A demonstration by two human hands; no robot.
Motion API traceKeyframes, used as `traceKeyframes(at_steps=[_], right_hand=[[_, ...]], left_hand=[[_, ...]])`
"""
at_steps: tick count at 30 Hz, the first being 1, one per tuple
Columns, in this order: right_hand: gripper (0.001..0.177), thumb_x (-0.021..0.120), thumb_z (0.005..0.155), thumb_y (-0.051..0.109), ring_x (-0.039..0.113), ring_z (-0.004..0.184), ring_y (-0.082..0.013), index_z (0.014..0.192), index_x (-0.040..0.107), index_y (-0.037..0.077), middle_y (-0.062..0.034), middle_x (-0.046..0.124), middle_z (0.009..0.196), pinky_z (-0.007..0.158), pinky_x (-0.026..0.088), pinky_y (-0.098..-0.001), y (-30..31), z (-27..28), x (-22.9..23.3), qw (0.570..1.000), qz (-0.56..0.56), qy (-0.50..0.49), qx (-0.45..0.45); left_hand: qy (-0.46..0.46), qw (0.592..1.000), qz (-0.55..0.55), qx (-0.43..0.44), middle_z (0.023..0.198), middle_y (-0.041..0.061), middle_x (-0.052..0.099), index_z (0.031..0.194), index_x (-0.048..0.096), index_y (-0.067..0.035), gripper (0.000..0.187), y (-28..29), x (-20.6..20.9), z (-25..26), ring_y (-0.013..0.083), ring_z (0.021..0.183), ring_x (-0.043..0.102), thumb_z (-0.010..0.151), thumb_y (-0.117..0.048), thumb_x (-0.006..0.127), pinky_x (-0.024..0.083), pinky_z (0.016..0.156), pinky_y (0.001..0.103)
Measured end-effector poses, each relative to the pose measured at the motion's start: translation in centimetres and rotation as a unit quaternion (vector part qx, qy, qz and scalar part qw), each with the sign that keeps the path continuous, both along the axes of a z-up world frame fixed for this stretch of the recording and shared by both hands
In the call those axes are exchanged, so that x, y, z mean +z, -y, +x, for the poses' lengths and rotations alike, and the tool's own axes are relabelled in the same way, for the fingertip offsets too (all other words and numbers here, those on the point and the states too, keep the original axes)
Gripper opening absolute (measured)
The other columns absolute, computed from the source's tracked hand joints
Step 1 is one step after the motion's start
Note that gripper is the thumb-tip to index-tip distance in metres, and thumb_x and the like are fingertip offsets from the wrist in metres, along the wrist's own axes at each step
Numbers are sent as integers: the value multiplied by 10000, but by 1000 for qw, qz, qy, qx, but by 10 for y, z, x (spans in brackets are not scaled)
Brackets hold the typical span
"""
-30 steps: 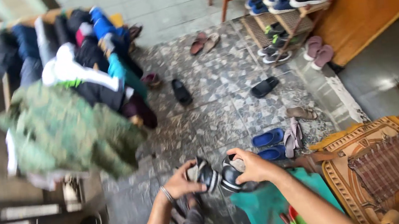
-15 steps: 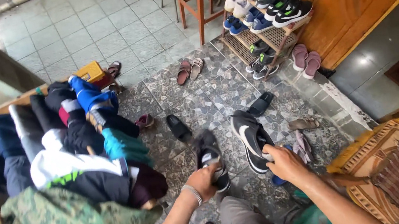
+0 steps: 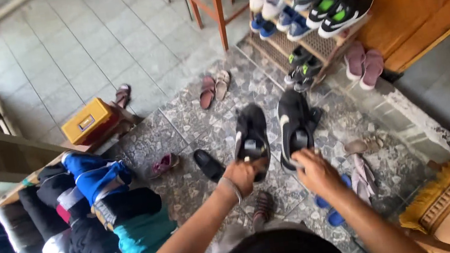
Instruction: Cleaning and organizing various pairs of shoes on a rack and the floor.
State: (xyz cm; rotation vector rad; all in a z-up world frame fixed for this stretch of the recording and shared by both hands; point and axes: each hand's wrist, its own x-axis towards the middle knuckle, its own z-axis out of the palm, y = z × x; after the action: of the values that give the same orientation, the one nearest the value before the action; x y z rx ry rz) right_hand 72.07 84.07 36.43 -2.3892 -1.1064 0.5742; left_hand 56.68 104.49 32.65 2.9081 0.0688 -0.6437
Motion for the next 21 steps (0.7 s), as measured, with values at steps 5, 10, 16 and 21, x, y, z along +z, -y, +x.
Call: traceKeyframes(at_steps=[5, 10, 16, 21], right_hand=[[314, 697, 790, 25, 638, 1067, -387, 1095, 653, 88, -117, 675, 1081, 837, 543, -471, -65, 63, 18, 992, 98, 77, 7], [337, 699, 784, 19, 644, 1062, -376, 1112, 642, 78, -120, 669, 1092, 842, 545, -462, -106, 116, -13, 996, 72, 55, -24], [389, 708, 742, -20, 631, 1053, -395, 1116, 639, 61, -144, 659, 1115, 831, 540, -466, -153, 166, -40, 994, 56, 36, -85], [349, 713, 749, -8, 629, 1060, -387, 1082, 644, 67, -131, 671, 1080, 850, 540, -460, -182, 196, -62, 988, 46, 20, -143]], left_hand=[[91, 995, -27, 10, 1184, 172, 696, 1594, 328, -192, 845, -64, -1, 83, 307, 1099, 670, 808, -95, 621, 399, 1059, 432], [75, 995, -59, -16, 1193, 169, 699, 1580, 343, -204, 829, -127, -26, 163, 297, 1110, 670, 806, -83, 617, 419, 1036, 425], [100, 988, -59, -103, 1115, 125, 728, 1578, 389, -166, 729, -188, -79, 245, 263, 1022, 697, 885, -106, 604, 430, 1066, 425], [34, 985, -104, -137, 1129, 123, 726, 1536, 439, -166, 713, -218, -90, 307, 264, 1039, 696, 850, -101, 620, 469, 975, 406]])
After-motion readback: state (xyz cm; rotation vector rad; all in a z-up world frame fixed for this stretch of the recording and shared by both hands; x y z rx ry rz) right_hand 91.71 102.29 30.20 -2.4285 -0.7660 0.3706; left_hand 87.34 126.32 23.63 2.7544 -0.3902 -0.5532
